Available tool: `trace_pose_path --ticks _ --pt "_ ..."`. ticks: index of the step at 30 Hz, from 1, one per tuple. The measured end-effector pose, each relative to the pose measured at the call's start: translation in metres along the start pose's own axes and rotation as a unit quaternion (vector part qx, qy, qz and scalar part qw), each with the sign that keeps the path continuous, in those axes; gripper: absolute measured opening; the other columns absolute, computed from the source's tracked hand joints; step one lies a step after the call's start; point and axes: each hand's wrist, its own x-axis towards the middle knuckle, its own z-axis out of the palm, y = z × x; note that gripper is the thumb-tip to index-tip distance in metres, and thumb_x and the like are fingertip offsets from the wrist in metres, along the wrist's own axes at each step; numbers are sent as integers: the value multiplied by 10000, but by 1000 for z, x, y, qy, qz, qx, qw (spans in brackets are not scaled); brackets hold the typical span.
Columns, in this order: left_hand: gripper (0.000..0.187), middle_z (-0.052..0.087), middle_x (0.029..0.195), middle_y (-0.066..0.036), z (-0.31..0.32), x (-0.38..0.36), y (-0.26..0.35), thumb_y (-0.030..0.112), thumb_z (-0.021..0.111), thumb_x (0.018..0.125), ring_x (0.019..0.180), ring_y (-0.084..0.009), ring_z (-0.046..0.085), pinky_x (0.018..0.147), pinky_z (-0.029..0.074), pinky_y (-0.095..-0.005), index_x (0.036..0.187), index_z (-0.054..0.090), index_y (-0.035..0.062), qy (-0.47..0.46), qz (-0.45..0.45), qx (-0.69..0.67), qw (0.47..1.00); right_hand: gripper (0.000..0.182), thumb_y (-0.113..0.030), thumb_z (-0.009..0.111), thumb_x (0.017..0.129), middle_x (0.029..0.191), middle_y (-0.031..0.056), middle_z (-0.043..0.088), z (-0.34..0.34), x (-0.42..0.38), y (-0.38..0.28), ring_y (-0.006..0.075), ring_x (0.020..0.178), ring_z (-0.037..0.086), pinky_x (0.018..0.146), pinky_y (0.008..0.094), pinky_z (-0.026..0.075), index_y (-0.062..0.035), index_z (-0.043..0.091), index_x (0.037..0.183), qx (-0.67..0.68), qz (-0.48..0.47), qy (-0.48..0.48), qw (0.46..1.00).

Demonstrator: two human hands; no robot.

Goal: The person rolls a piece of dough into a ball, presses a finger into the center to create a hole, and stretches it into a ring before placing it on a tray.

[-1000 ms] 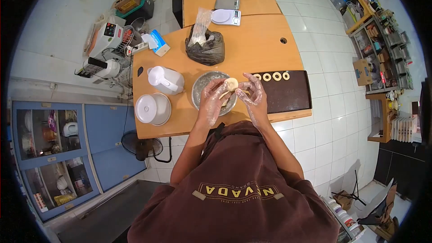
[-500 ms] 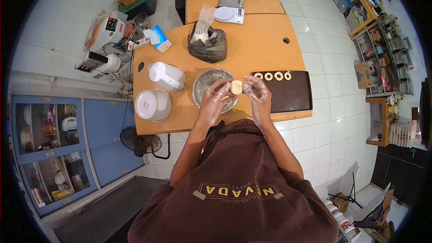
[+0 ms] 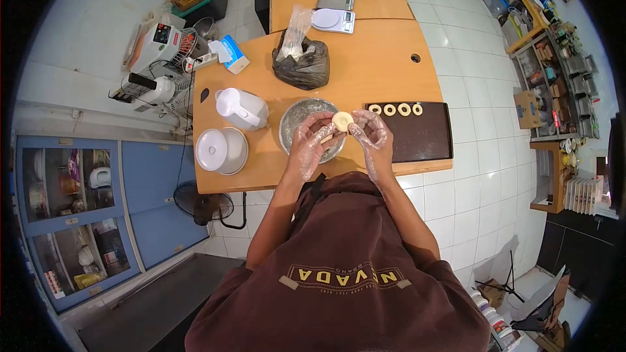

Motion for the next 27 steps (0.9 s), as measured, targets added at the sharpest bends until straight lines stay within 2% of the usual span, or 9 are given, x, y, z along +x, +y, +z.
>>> trace_pose_path --ticks 9,12,15,18,24,27 --pt "317 668 1190 -118 9 -3 5 -3 661 964 1105 -190 671 998 567 -315 1271 587 -28 -9 0 113 994 265 -26 697 968 1186 88 685 -1 2 3 149 1132 635 1019 313 487 14 643 1224 29 -3 26 999" --pt "331 676 1207 -111 3 0 0 -21 680 952 1132 -191 673 1013 561 -321 1269 588 -2 -15 0 129 992 274 -29 702 964 1190 87 685 -3 2 5 149 1135 632 1033 320 477 11 642 1228 12 -19 3 1000" --pt "318 684 1187 -98 3 0 1 6 705 944 1100 -174 683 971 567 -298 1243 595 5 -31 -8 162 986 297 -37 718 952 1191 85 686 -3 3 7 149 1141 631 1046 332 467 1 641 1236 -13 -5 -2 1000" --pt "341 689 1178 -93 5 -1 1 32 726 939 1077 -161 687 931 569 -282 1251 592 2 -41 12 181 982 343 -4 699 954 1122 73 688 -5 4 11 129 1042 649 939 295 515 0 615 1287 -34 -21 -7 999" --pt "296 677 1115 -98 20 -4 10 62 727 945 1035 -161 676 916 547 -286 1200 611 -36 -11 1 210 978 348 4 693 954 1114 68 683 -2 3 6 128 1021 645 924 290 512 2 608 1291 -24 -10 -11 1000" --pt "308 679 1110 -94 15 -2 8 68 735 944 1026 -157 676 905 549 -279 1202 613 -46 -27 18 219 975 374 15 687 953 1108 55 664 0 2 -1 127 1020 639 925 286 506 -8 590 1314 -4 11 -14 1000"
